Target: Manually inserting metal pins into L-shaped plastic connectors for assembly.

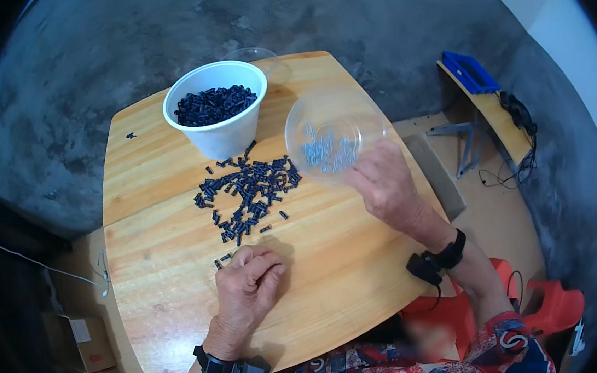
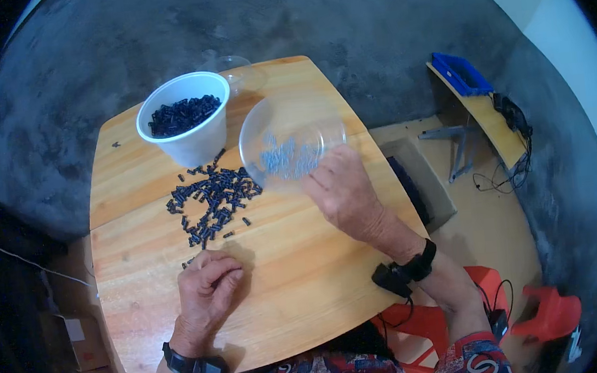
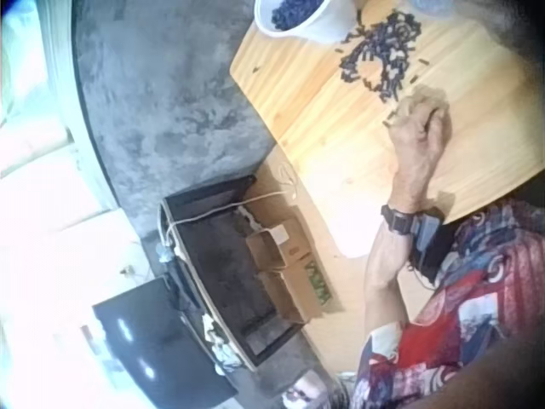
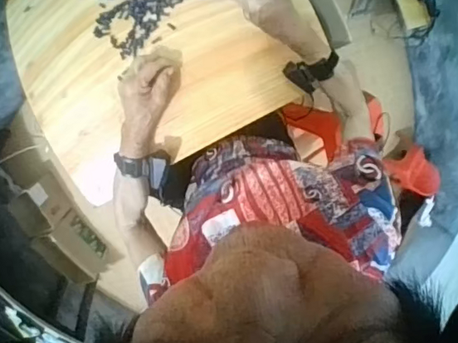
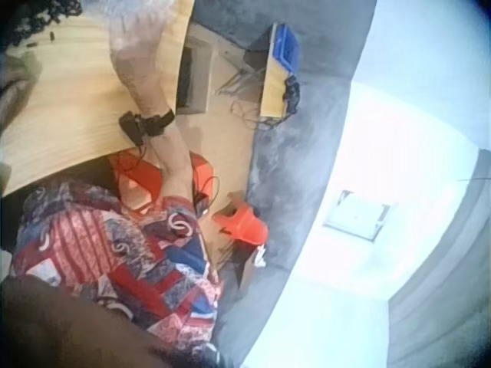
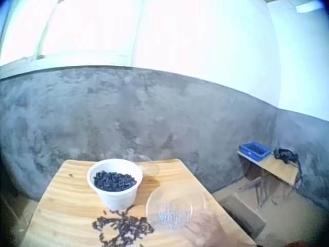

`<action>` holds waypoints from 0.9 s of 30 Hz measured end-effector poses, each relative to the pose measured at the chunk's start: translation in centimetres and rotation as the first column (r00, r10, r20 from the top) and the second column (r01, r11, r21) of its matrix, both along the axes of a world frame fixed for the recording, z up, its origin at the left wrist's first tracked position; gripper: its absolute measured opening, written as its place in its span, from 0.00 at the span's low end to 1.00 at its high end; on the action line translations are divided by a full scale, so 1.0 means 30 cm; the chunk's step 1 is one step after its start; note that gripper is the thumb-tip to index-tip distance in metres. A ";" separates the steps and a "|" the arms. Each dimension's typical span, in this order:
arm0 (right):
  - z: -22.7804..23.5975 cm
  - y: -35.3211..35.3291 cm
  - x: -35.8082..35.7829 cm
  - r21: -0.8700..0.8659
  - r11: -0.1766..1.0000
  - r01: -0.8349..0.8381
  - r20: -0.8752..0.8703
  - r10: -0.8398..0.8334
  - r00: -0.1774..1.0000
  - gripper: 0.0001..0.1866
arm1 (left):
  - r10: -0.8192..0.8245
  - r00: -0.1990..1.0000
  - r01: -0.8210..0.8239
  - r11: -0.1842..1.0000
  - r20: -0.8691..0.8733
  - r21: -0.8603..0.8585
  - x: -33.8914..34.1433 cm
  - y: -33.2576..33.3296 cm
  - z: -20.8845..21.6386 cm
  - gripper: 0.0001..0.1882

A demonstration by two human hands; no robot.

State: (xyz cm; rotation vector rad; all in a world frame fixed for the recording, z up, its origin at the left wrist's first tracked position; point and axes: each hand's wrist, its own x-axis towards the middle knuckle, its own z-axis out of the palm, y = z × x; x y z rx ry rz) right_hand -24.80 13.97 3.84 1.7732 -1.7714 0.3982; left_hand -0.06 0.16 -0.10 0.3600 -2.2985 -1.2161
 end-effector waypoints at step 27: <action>0.043 0.272 0.084 -0.201 0.979 0.013 0.356 0.061 0.933 0.27 | 0.046 0.988 0.054 0.799 -0.150 0.599 -0.306 0.105 -0.001 0.27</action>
